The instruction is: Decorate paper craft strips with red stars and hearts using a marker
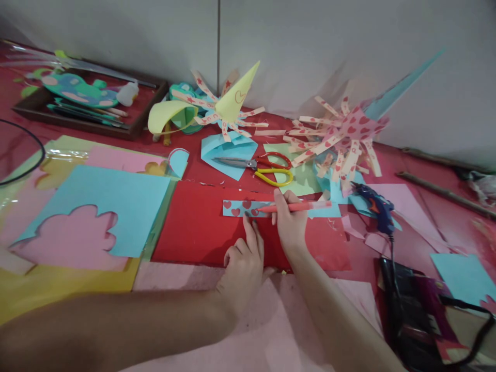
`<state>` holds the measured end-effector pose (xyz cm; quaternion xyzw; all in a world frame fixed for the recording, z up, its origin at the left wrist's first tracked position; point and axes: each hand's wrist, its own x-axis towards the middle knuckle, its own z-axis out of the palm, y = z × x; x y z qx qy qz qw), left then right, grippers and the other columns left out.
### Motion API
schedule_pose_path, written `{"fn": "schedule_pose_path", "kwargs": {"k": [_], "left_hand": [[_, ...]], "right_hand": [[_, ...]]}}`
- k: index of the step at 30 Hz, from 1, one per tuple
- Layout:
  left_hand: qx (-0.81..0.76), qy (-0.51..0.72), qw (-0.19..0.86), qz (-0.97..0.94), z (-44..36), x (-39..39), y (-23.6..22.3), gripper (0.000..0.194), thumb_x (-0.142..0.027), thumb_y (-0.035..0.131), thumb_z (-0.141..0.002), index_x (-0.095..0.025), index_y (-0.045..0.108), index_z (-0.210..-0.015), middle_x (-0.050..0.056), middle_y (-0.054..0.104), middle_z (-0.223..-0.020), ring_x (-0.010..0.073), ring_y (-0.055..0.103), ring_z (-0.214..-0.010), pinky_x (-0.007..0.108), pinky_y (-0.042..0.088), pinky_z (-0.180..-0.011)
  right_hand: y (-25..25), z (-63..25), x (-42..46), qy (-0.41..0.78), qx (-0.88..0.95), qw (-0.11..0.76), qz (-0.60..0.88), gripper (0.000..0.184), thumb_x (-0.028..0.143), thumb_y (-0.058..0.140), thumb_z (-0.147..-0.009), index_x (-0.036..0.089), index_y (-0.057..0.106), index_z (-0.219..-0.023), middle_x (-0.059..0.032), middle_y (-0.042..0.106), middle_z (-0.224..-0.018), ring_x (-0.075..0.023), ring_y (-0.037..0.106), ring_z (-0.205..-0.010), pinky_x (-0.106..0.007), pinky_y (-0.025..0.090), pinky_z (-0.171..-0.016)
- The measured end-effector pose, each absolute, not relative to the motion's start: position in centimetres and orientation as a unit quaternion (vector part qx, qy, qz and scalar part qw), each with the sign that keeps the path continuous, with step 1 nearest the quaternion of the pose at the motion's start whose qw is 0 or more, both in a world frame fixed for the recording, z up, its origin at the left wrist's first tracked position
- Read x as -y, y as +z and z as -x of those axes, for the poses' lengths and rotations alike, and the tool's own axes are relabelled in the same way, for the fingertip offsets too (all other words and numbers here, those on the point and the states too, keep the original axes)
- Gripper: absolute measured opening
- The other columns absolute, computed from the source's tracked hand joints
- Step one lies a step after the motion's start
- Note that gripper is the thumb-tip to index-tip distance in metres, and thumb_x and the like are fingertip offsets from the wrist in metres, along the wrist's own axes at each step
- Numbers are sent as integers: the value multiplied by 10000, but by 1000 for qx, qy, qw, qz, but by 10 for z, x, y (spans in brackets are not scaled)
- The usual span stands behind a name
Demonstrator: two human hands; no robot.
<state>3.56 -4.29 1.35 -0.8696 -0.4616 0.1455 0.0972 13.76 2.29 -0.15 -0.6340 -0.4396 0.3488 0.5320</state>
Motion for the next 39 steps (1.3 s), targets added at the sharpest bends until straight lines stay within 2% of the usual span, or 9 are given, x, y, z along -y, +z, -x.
{"fn": "schedule_pose_path", "kwargs": {"k": [9, 15, 22, 32, 39], "left_hand": [[459, 148, 110, 869, -36, 43, 12, 757, -553, 365, -814, 58, 398, -1259, 354, 358, -1289, 183, 569, -547, 285, 422, -405], [462, 146, 105, 869, -35, 43, 12, 759, -543, 377, -814, 69, 387, -1262, 361, 361, -1282, 191, 573, -556, 289, 422, -405], [470, 143, 86, 867, -36, 42, 13, 753, -560, 379, -807, 32, 393, -1273, 340, 340, -1311, 179, 567, -554, 295, 429, -413], [475, 147, 62, 865, -36, 42, 15, 728, -520, 416, -811, 29, 371, -1288, 344, 357, -1303, 182, 572, -570, 294, 433, -422], [477, 151, 65, 864, -36, 42, 17, 697, -495, 441, -810, 1, 376, -1295, 321, 372, -1311, 180, 572, -589, 290, 434, -435]], "right_hand": [[-2, -137, -23, 342, 443, 512, 652, 374, 357, 484, -835, 206, 320, -535, 103, 342, -361, -61, 415, -349, -179, 357, -416], [-1, -136, -24, 352, 436, 513, 650, 357, 309, 495, -820, 207, 322, -525, 93, 349, -384, -70, 461, -400, -174, 379, -428], [-3, -138, -23, 345, 442, 532, 634, 367, 351, 488, -834, 209, 319, -541, 102, 346, -365, -70, 448, -356, -185, 350, -404], [1, -135, -23, 324, 441, 511, 663, 373, 330, 472, -835, 212, 293, -531, 108, 310, -380, -55, 370, -333, -184, 364, -410], [2, -135, -23, 317, 439, 505, 672, 358, 338, 469, -827, 217, 300, -535, 94, 346, -393, -74, 445, -372, -186, 367, -406]]}}
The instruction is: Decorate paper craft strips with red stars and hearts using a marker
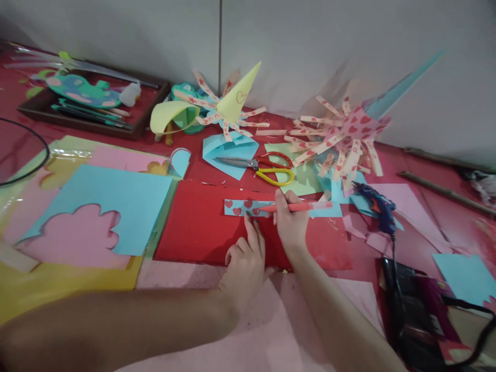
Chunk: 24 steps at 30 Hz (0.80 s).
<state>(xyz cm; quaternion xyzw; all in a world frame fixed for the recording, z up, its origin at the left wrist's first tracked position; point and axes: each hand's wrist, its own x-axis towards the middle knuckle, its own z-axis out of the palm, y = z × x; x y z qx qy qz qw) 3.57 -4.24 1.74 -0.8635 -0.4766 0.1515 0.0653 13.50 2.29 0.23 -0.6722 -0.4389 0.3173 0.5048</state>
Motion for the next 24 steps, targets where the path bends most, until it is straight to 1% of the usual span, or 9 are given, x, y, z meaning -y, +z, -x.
{"fn": "schedule_pose_path", "kwargs": {"k": [3, 6, 12, 15, 21, 24], "left_hand": [[474, 152, 69, 865, -35, 42, 17, 678, -495, 420, -820, -18, 377, -1300, 309, 364, -1322, 180, 572, -587, 291, 431, -430], [470, 153, 82, 865, -35, 42, 16, 692, -505, 399, -824, 6, 382, -1290, 321, 355, -1317, 181, 570, -573, 291, 427, -422], [473, 147, 74, 865, -36, 42, 14, 721, -515, 417, -812, 26, 377, -1285, 339, 349, -1310, 193, 578, -587, 298, 435, -429], [475, 140, 72, 866, -36, 42, 14, 729, -512, 423, -811, 38, 370, -1286, 347, 348, -1306, 193, 578, -584, 300, 435, -429], [480, 137, 49, 865, -35, 41, 16, 697, -496, 433, -815, 10, 379, -1291, 326, 347, -1319, 188, 579, -588, 299, 438, -435], [484, 134, 41, 864, -35, 41, 16, 705, -495, 441, -812, 17, 375, -1292, 331, 335, -1322, 196, 581, -594, 305, 440, -437]], "right_hand": [[2, -135, -23, 320, 440, 506, 670, 351, 346, 468, -827, 218, 312, -540, 92, 362, -392, -81, 464, -372, -194, 370, -406], [1, -136, -22, 320, 435, 506, 673, 350, 337, 469, -828, 216, 319, -536, 91, 375, -391, -79, 464, -364, -197, 357, -401], [0, -136, -23, 334, 430, 509, 666, 339, 314, 478, -820, 209, 335, -532, 92, 388, -412, -61, 413, -334, -195, 312, -360], [1, -136, -23, 337, 421, 514, 667, 335, 295, 487, -808, 209, 331, -524, 93, 367, -405, -65, 423, -345, -190, 317, -353], [0, -135, -23, 345, 422, 520, 658, 331, 285, 492, -802, 210, 333, -521, 91, 342, -394, -72, 435, -367, -180, 318, -345], [-1, -136, -23, 356, 416, 533, 645, 341, 301, 495, -810, 214, 324, -528, 101, 330, -372, -69, 410, -342, -185, 352, -365]]}}
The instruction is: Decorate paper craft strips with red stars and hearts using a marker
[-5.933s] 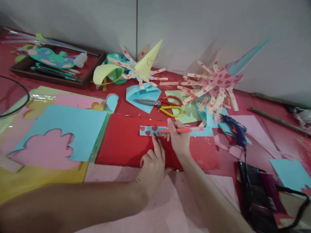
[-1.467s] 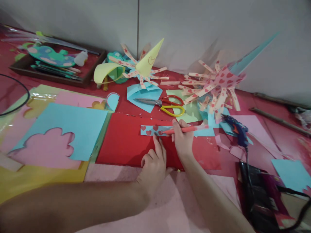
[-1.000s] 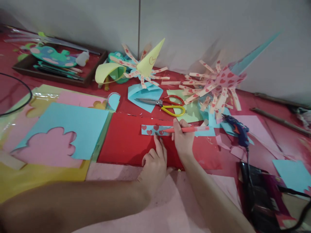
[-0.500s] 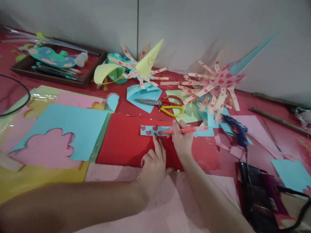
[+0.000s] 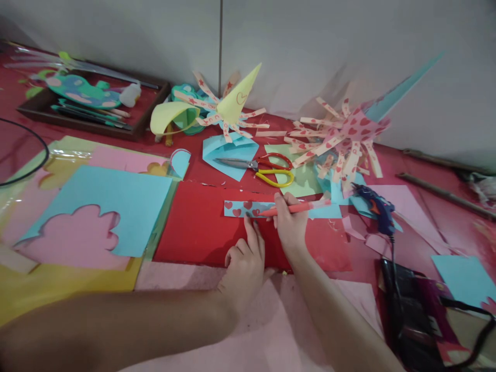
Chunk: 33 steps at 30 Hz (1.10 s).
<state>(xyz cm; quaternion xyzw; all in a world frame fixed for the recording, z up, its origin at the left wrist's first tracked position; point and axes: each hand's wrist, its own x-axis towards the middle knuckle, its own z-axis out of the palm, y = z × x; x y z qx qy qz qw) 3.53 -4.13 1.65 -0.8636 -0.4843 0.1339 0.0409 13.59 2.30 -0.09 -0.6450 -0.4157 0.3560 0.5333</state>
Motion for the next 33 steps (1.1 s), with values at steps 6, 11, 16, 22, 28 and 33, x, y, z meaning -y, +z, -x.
{"fn": "schedule_pose_path", "kwargs": {"k": [6, 11, 16, 22, 28, 33], "left_hand": [[486, 129, 28, 864, -35, 42, 16, 711, -495, 445, -810, 21, 370, -1294, 342, 315, -1326, 194, 581, -597, 305, 441, -441], [475, 143, 63, 866, -35, 42, 16, 714, -516, 402, -820, 28, 384, -1281, 344, 342, -1310, 189, 579, -579, 292, 427, -422], [482, 138, 52, 864, -35, 41, 16, 701, -497, 431, -815, 19, 379, -1287, 341, 355, -1307, 185, 576, -582, 292, 427, -429], [486, 130, 36, 863, -35, 42, 16, 690, -481, 450, -813, 6, 371, -1296, 332, 358, -1315, 181, 571, -590, 294, 430, -440], [473, 143, 63, 867, -35, 42, 16, 701, -482, 423, -822, 47, 374, -1280, 351, 358, -1299, 191, 576, -578, 292, 422, -424], [469, 148, 80, 867, -35, 43, 16, 709, -500, 407, -821, 44, 382, -1275, 349, 363, -1296, 182, 571, -564, 288, 425, -420]], "right_hand": [[-3, -138, -23, 360, 422, 546, 628, 359, 358, 492, -824, 216, 313, -547, 108, 335, -358, -75, 445, -332, -194, 369, -384], [-4, -137, -22, 352, 432, 538, 633, 364, 369, 488, -828, 214, 312, -550, 107, 335, -369, -74, 454, -346, -190, 362, -391], [-3, -136, -22, 335, 438, 520, 653, 369, 371, 486, -822, 218, 295, -546, 105, 340, -382, -71, 427, -339, -200, 378, -409], [-3, -137, -23, 334, 445, 509, 656, 350, 362, 480, -819, 216, 321, -544, 90, 373, -397, -86, 483, -389, -200, 373, -419], [-2, -136, -23, 348, 430, 515, 655, 335, 311, 496, -797, 213, 315, -533, 92, 354, -404, -68, 417, -359, -188, 307, -358], [0, -135, -23, 348, 427, 511, 659, 327, 281, 488, -801, 212, 324, -526, 93, 349, -408, -67, 417, -359, -187, 305, -353]]}}
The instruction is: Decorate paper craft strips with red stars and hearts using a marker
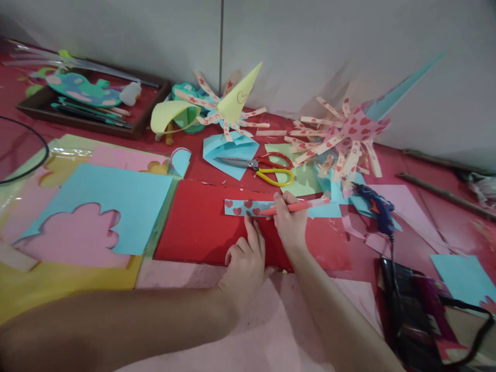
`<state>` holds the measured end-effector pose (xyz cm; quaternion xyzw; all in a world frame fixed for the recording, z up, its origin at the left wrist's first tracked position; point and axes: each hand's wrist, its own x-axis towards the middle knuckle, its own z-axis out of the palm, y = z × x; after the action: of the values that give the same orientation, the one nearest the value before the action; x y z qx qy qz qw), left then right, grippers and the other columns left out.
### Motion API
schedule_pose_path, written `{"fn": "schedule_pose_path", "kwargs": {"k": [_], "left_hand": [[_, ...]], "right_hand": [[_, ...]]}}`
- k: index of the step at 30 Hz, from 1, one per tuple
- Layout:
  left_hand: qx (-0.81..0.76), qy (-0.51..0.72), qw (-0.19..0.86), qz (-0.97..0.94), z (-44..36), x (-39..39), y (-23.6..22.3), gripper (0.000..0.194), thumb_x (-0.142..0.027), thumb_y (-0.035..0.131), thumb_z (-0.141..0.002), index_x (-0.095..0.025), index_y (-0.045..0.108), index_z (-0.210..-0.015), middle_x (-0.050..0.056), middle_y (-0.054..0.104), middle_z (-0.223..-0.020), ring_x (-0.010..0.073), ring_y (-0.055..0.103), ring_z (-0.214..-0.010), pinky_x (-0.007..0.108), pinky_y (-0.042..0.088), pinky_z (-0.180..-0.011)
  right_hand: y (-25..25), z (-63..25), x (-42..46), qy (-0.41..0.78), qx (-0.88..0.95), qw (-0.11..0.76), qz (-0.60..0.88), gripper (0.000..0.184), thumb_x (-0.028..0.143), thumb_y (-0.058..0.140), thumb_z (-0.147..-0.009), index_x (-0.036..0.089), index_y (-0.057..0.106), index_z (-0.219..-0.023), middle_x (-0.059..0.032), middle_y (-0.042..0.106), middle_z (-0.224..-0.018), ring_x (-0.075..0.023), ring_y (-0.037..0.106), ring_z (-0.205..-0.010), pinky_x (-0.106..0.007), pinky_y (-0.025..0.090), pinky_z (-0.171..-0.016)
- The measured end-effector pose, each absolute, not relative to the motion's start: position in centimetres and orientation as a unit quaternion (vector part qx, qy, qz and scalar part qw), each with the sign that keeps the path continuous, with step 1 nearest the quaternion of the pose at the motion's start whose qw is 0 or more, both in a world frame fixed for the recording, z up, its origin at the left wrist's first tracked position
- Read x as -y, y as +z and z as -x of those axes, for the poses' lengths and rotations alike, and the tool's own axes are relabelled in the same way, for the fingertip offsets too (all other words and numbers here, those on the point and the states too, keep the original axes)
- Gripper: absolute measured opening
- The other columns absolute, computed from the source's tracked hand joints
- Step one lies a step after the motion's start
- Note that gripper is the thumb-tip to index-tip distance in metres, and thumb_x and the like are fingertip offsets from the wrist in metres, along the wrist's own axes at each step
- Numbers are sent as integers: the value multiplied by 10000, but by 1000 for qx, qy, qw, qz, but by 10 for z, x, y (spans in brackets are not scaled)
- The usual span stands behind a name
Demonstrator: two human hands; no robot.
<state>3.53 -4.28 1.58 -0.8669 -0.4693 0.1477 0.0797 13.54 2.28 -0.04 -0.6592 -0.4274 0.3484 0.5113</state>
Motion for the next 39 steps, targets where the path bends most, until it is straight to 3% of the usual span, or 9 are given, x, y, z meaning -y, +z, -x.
{"fn": "schedule_pose_path", "kwargs": {"k": [5, 18, 28, 33, 39], "left_hand": [[468, 146, 87, 867, -36, 43, 15, 727, -517, 411, -812, 44, 384, -1274, 346, 358, -1298, 186, 574, -569, 290, 430, -419], [464, 142, 115, 867, -35, 42, 13, 781, -580, 348, -808, 53, 390, -1265, 352, 349, -1299, 169, 560, -544, 286, 437, -416], [470, 115, 117, 867, -32, 43, 13, 778, -590, 378, -792, 32, 407, -1260, 341, 370, -1299, 166, 548, -558, 252, 410, -345], [478, 127, 109, 862, -31, 43, 13, 767, -584, 388, -791, -10, 372, -1299, 328, 381, -1308, 163, 543, -543, 262, 412, -335], [485, 141, 112, 856, -31, 43, 16, 774, -586, 381, -792, -19, 344, -1316, 339, 424, -1273, 155, 535, -524, 256, 394, -332]], "right_hand": [[0, -135, -22, 326, 435, 513, 664, 347, 334, 470, -827, 214, 324, -536, 89, 392, -404, -83, 479, -380, -204, 378, -410], [-4, -137, -23, 336, 391, 601, 611, 357, 336, 500, -827, 210, 328, -540, 110, 358, -339, -76, 472, -342, -195, 379, -418], [-4, -141, -23, 286, 372, 617, 632, 371, 358, 497, -819, 211, 322, -527, 107, 339, -342, -78, 466, -373, -199, 376, -444], [-3, -139, -23, 289, 381, 603, 639, 363, 353, 496, -823, 208, 334, -531, 105, 353, -351, -65, 405, -348, -198, 356, -432], [-1, -138, -22, 312, 397, 583, 637, 353, 367, 492, -825, 211, 346, -545, 98, 392, -359, -72, 442, -356, -195, 355, -413]]}}
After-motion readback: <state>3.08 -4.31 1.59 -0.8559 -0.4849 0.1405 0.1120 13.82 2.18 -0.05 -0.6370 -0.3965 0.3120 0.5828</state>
